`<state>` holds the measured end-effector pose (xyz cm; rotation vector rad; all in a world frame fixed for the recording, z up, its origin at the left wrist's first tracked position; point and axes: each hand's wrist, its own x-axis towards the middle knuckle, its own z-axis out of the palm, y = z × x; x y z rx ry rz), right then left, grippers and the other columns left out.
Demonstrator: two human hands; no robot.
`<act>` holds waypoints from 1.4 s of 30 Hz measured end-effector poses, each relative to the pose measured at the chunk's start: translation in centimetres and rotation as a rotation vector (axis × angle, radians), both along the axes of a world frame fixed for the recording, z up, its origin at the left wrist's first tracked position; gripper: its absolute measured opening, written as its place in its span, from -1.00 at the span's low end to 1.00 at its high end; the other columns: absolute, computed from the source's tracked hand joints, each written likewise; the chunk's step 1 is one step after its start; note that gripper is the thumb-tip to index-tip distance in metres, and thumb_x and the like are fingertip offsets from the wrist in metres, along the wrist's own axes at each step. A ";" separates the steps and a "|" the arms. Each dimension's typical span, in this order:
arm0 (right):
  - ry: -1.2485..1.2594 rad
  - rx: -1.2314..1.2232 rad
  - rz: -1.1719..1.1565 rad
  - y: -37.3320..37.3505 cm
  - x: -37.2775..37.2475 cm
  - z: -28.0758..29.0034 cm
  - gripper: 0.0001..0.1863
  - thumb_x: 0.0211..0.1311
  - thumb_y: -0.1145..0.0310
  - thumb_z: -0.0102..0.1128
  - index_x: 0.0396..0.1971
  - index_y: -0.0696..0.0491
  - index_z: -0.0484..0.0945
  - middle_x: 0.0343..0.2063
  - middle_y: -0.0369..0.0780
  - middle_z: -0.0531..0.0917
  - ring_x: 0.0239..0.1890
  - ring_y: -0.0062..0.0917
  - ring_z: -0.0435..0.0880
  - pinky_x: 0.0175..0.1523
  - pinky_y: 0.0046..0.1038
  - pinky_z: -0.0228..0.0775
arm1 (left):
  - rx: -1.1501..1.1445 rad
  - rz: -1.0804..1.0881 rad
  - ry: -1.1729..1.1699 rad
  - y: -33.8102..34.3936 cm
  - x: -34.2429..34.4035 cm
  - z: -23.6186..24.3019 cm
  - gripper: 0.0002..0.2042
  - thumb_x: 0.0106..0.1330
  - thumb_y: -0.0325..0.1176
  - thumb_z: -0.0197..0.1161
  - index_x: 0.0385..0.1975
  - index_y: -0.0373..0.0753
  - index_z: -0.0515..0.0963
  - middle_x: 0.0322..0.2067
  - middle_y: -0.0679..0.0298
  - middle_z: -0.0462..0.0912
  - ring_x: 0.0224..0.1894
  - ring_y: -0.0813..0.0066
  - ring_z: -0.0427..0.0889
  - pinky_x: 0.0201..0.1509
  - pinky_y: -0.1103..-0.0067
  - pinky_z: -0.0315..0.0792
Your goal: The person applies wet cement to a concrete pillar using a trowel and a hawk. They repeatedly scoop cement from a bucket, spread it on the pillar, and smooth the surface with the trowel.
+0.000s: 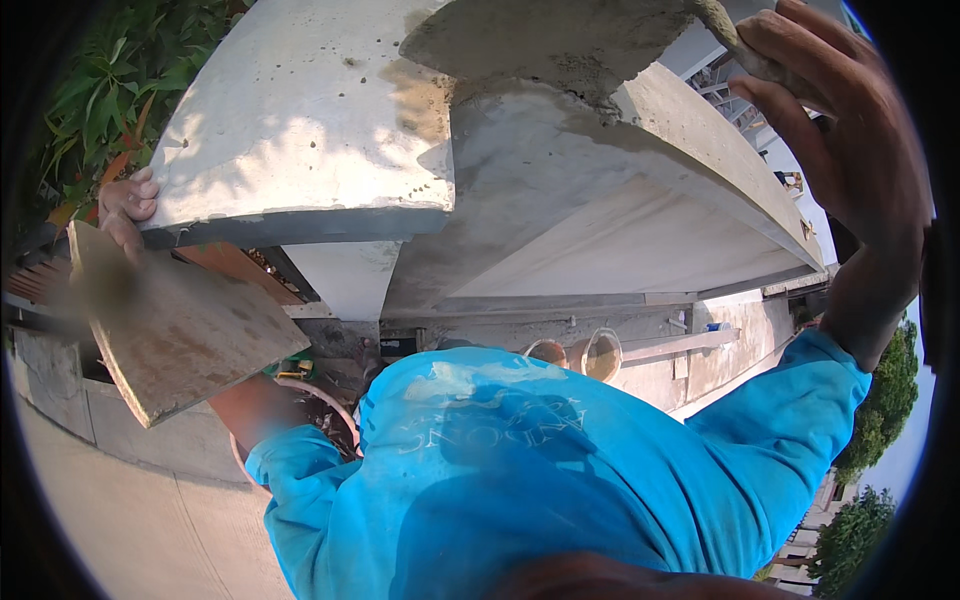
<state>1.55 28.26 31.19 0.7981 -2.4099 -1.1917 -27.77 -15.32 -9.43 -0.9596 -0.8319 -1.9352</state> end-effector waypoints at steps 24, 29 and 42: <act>0.331 -1.508 -0.153 0.2 1.3 -36.4 -0.72 0.15 0.24 0.50 -0.30 0.11 0.66 -0.39 -0.17 0.68 -0.51 -0.37 0.63 -0.39 -0.40 0.46 | -0.536 -0.230 0.516 -11.1 -4.4 -0.4 -0.87 0.36 -0.29 0.21 -0.20 0.15 0.66 0.10 -0.09 0.50 0.30 0.04 0.46 0.53 0.04 0.02; 0.295 -2.367 0.369 0.3 3.5 -39.3 -0.56 0.52 -0.04 0.09 -0.10 0.09 0.37 -0.30 -0.19 0.51 -0.30 -0.49 0.55 -0.22 -0.39 0.52 | -0.549 -0.309 0.513 -10.1 -5.5 -0.8 -0.85 0.42 -0.35 0.06 -0.43 0.05 0.48 -0.12 0.20 0.45 0.17 0.33 0.46 0.39 0.20 0.19; -0.408 -1.599 -0.084 6.0 6.0 -24.2 -0.71 0.21 0.20 0.45 -0.39 0.11 0.59 -0.54 -0.25 0.52 -0.50 -0.43 0.48 -0.39 -0.44 0.27 | -0.254 -0.109 0.171 -2.9 0.4 0.0 -0.74 0.49 -0.27 0.00 -0.54 -0.02 0.38 -0.20 0.35 0.44 0.17 0.47 0.45 0.39 0.30 0.25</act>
